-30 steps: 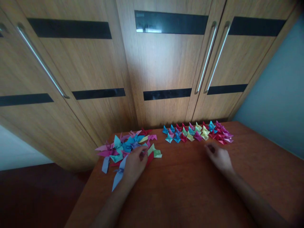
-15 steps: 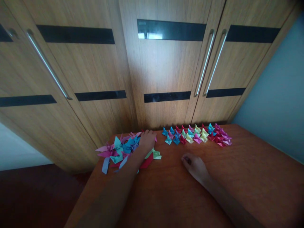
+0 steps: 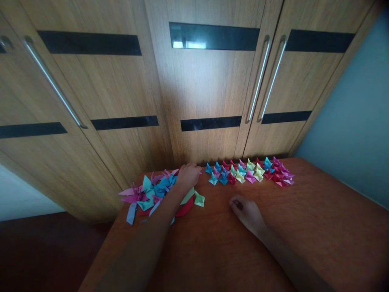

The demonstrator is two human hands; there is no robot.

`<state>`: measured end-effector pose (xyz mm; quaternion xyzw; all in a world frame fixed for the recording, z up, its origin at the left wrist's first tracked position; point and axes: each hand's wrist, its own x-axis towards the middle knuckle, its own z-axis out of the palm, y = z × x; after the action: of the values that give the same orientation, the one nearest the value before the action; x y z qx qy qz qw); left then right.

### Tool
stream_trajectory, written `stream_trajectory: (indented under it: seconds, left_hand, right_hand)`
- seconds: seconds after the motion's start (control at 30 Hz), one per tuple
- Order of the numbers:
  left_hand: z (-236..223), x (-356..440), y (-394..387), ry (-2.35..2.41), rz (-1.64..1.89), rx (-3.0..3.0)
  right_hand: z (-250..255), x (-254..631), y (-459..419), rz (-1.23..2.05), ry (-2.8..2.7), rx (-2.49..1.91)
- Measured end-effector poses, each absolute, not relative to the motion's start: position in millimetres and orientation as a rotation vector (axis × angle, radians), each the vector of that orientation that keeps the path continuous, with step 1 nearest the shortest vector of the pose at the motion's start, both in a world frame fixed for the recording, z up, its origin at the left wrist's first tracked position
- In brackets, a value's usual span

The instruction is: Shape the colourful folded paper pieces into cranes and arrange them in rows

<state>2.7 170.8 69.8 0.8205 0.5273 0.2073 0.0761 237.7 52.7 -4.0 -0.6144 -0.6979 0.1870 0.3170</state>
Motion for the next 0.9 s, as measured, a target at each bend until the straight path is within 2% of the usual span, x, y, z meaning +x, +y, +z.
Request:
stream_trajectory:
  seconds: [0.17,0.33,0.5,0.73,0.8,0.9]
  left_hand:
    - [79.2,6.9,133.5,1.396,1.024,2.179]
    - [56.2,18.1,82.7,1.189,1.19,1.757]
    - [34.0,27.2,41.4,1.065,1.151,1.399]
    - [24.3,23.7,22.6,1.0,0.996,1.463]
    - [21.2,22.1,22.5,1.041,0.996,1.515]
    - [17.1,21.5,22.2,1.09,0.981,1.574]
  right_hand:
    - [0.7,233.3,49.3,0.595,-1.717,-1.47]
    - [17.3,214.6,31.4,0.748,-1.668,-1.284]
    - [25.7,201.2,15.1,0.714,-1.748,-1.201]
    - [16.9,220.9,6.9,0.769,-1.813,-1.213]
    - [13.4,240.2,9.8,0.709,-1.786,-1.258]
    - [7.0,284.9,20.5,0.452,-1.653,-1.412]
